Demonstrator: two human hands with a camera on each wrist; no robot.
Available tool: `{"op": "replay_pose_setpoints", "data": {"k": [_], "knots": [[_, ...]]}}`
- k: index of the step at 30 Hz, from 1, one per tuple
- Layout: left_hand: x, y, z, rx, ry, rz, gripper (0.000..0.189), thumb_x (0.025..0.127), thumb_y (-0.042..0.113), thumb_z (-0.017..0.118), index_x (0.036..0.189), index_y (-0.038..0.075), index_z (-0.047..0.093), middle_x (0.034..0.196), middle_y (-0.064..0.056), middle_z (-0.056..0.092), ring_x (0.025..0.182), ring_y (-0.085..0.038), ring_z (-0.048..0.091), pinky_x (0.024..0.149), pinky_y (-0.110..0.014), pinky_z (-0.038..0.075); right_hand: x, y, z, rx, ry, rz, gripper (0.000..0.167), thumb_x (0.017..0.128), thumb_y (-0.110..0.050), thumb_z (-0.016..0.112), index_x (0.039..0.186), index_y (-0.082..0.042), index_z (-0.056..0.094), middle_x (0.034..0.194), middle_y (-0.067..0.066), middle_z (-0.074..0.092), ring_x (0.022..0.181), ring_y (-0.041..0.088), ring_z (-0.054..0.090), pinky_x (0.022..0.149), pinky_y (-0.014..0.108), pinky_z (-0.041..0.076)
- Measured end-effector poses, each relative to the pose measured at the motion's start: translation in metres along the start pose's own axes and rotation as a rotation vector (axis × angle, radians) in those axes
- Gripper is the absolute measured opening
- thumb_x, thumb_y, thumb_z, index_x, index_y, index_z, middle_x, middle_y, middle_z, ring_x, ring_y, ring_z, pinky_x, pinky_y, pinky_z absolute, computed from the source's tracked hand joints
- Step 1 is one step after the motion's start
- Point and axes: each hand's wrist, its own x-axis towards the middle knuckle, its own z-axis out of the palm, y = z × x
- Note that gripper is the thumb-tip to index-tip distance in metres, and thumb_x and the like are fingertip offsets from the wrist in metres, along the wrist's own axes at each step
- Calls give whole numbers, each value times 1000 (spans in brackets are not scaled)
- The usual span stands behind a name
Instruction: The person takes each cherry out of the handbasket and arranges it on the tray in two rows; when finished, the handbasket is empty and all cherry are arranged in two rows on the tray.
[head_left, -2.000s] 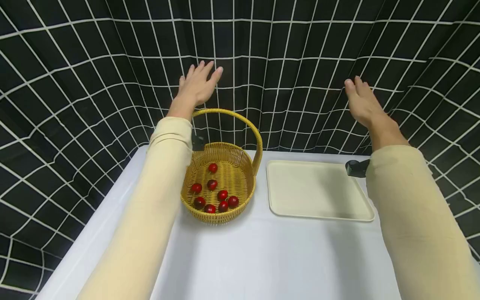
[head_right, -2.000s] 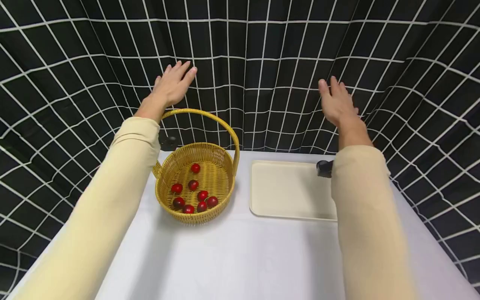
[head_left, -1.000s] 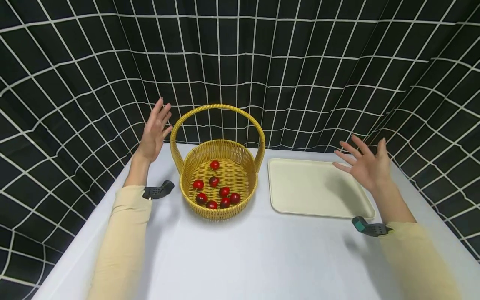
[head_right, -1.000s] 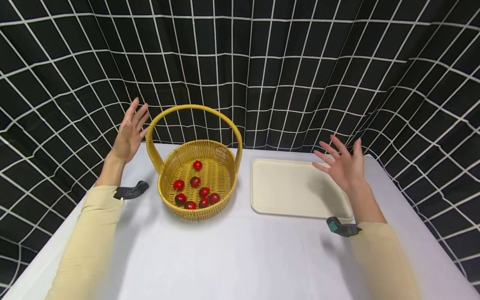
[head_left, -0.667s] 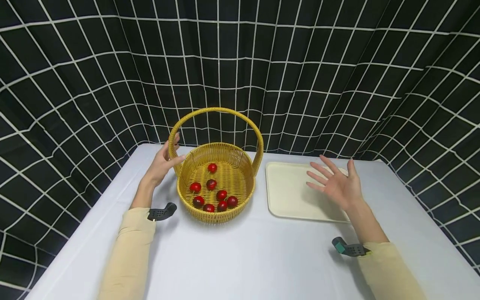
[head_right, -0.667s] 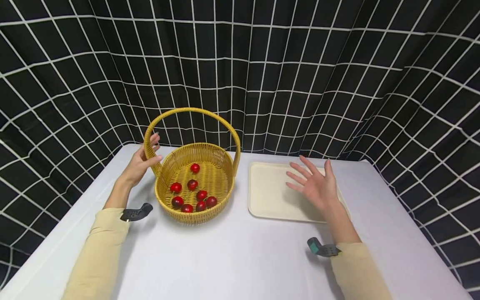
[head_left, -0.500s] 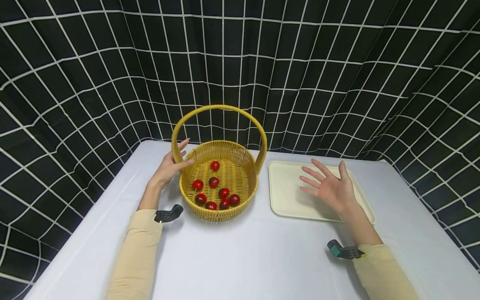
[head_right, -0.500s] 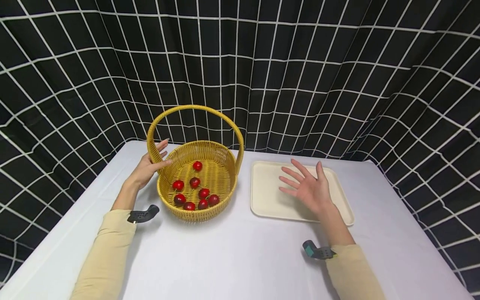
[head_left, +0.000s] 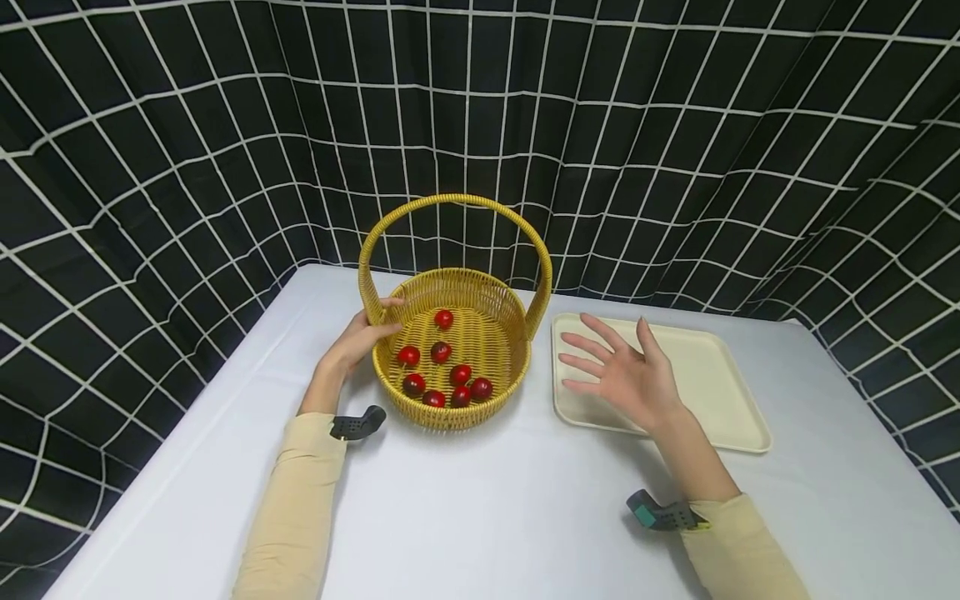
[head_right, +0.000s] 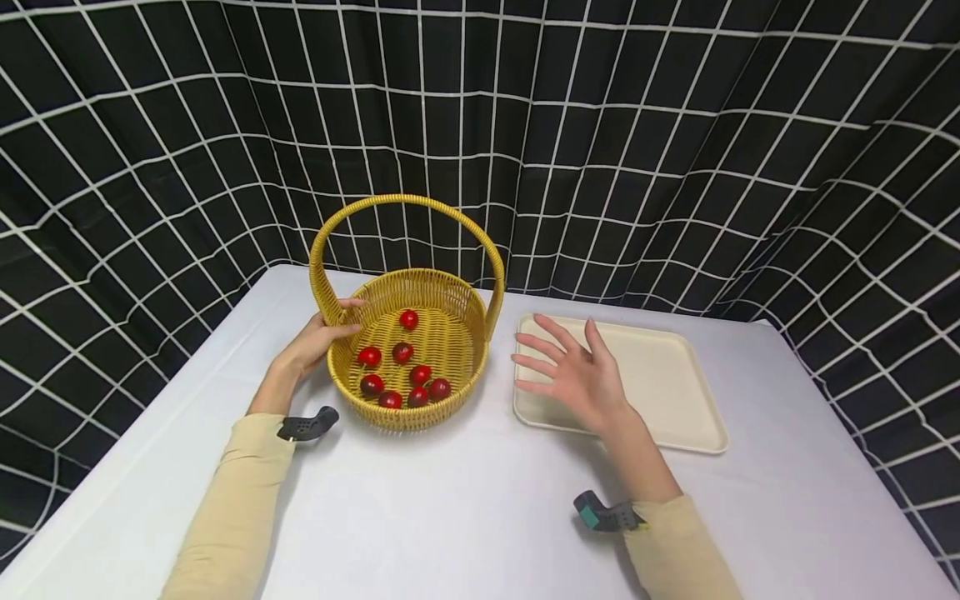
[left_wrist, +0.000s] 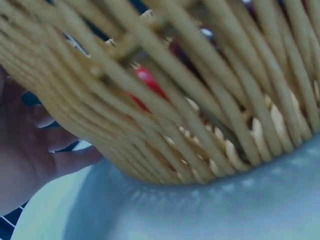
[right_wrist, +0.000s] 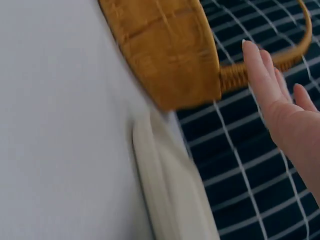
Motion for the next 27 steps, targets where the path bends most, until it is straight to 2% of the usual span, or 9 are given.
{"op": "replay_pose_setpoints", "data": {"k": [3,7,14,21,27], "knots": [[1,-2,1,8,10,23,49,92,3,52,140,5,42,153,-13,27,140,-28,20,112,-48,13,12,7,14,-71,-19,23,68,99,-55,9,153,-14,13,150,18,27,133,41,31,102,59,30],[2,-3,2,4,21,17,51,92,1,49,141,7,41,153,-13,25,140,-29,20,112,-48,12,26,15,27,-126,-15,46,69,99,-54,8,153,-12,13,148,18,30,132,41,33,100,57,35],[1,-2,3,-12,20,12,52,91,1,47,142,8,39,154,-12,23,140,-29,19,112,-49,12,52,27,43,-190,43,79,62,101,-51,17,149,-12,24,140,15,40,122,34,47,95,53,42],[3,-2,2,-23,23,17,54,91,0,47,143,10,38,154,-12,24,139,-29,22,112,-49,13,76,35,53,-348,89,176,63,102,-48,14,151,-9,18,135,13,45,120,33,48,96,53,41],[1,-5,3,-42,30,12,54,91,0,47,143,9,38,154,-12,23,139,-30,23,112,-49,14,93,43,56,-510,94,237,61,103,-45,26,151,-8,18,140,21,40,128,41,38,101,49,38]]}}
